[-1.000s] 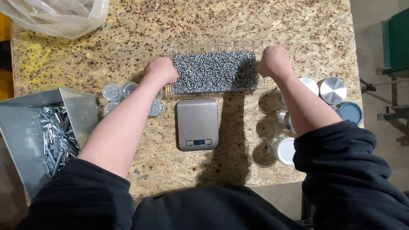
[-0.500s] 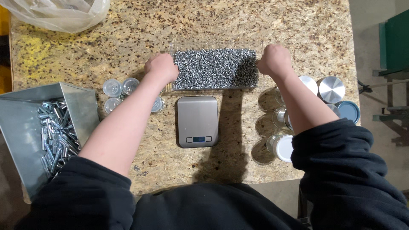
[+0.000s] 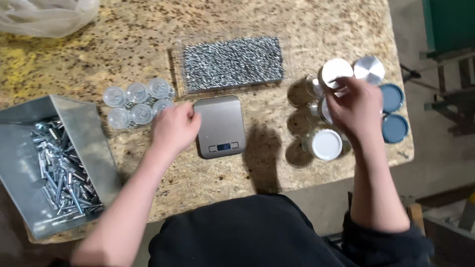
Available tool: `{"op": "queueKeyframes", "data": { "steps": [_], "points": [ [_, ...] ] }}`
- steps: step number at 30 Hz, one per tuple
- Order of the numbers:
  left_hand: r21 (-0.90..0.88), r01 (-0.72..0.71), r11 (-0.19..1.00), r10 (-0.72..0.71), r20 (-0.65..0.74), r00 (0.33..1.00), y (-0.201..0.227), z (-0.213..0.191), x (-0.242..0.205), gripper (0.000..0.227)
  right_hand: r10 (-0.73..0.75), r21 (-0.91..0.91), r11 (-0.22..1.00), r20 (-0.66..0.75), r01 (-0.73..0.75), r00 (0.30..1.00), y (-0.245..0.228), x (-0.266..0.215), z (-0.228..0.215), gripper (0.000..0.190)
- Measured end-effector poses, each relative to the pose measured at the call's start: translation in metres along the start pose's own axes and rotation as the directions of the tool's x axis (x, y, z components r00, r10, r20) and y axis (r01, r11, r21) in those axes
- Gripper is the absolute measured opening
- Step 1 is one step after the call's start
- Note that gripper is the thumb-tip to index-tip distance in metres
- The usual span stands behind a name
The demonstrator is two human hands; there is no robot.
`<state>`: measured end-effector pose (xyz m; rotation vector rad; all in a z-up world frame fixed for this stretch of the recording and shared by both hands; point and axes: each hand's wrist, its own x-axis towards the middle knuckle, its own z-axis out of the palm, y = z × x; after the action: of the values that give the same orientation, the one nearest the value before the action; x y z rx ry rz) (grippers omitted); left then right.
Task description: The person places small metal fasteners into a clear plastic container on a digital scale, adjusts the quantity by hand, and then seals the container with a lid. The process is repeated with a second container, and the person also weighs a larger tray of fasteners.
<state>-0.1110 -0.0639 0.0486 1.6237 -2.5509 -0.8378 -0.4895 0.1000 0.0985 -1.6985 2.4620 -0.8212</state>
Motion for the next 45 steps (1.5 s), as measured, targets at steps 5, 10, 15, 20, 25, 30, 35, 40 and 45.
{"op": "queueKeyframes", "data": {
  "steps": [5, 10, 15, 20, 25, 30, 35, 40, 45],
  "points": [
    [-0.212, 0.06, 0.975, -0.076, -0.068, 0.995, -0.01, 0.015, -0.06, 0.02, 0.164, 0.042, 0.986, -0.024, -0.163, 0.986, -0.013, -0.095, -0.02, 0.034],
    [-0.268, 0.099, 0.958, -0.101, 0.007, 0.995, -0.006, 0.032, -0.085, 0.013, 0.124, -0.284, 0.953, 0.038, -0.109, 0.992, 0.0, -0.147, 0.013, 0.085],
    [-0.267, 0.002, 0.964, -0.002, -0.001, 1.0, -0.006, 0.042, -0.09, 0.012, 0.255, -0.458, 0.858, -0.018, -0.234, 0.967, 0.007, -0.154, 0.042, 0.099],
    [-0.314, 0.039, 0.949, -0.036, 0.015, 0.999, -0.003, 0.035, -0.103, 0.012, 0.394, -0.47, 0.813, 0.011, -0.343, 0.919, 0.005, -0.154, 0.052, 0.103],
    [-0.363, 0.066, 0.929, -0.069, 0.006, 0.998, -0.014, 0.041, -0.116, 0.01, 0.243, -0.335, 0.906, -0.094, -0.26, 0.966, 0.007, -0.165, 0.062, 0.11],
    [-0.41, -0.07, 0.909, 0.049, -0.063, 0.997, -0.01, 0.068, -0.114, 0.008, 0.104, -0.245, 0.959, -0.152, -0.139, 0.983, -0.025, -0.161, 0.067, 0.097],
    [-0.424, -0.076, 0.903, 0.084, 0.0, 0.996, 0.012, 0.068, -0.119, 0.01, 0.173, -0.24, 0.947, -0.175, -0.212, 0.969, -0.025, -0.159, 0.067, 0.093],
    [-0.409, -0.056, 0.911, 0.083, 0.048, 0.995, 0.015, 0.068, -0.118, 0.011, 0.288, -0.247, 0.919, -0.108, -0.306, 0.952, -0.004, -0.167, 0.063, 0.089],
    [-0.416, -0.011, 0.909, 0.051, 0.085, 0.995, 0.019, 0.062, -0.118, 0.013, 0.213, -0.122, 0.968, -0.072, -0.22, 0.975, -0.009, -0.166, 0.046, 0.095]
  ]
}}
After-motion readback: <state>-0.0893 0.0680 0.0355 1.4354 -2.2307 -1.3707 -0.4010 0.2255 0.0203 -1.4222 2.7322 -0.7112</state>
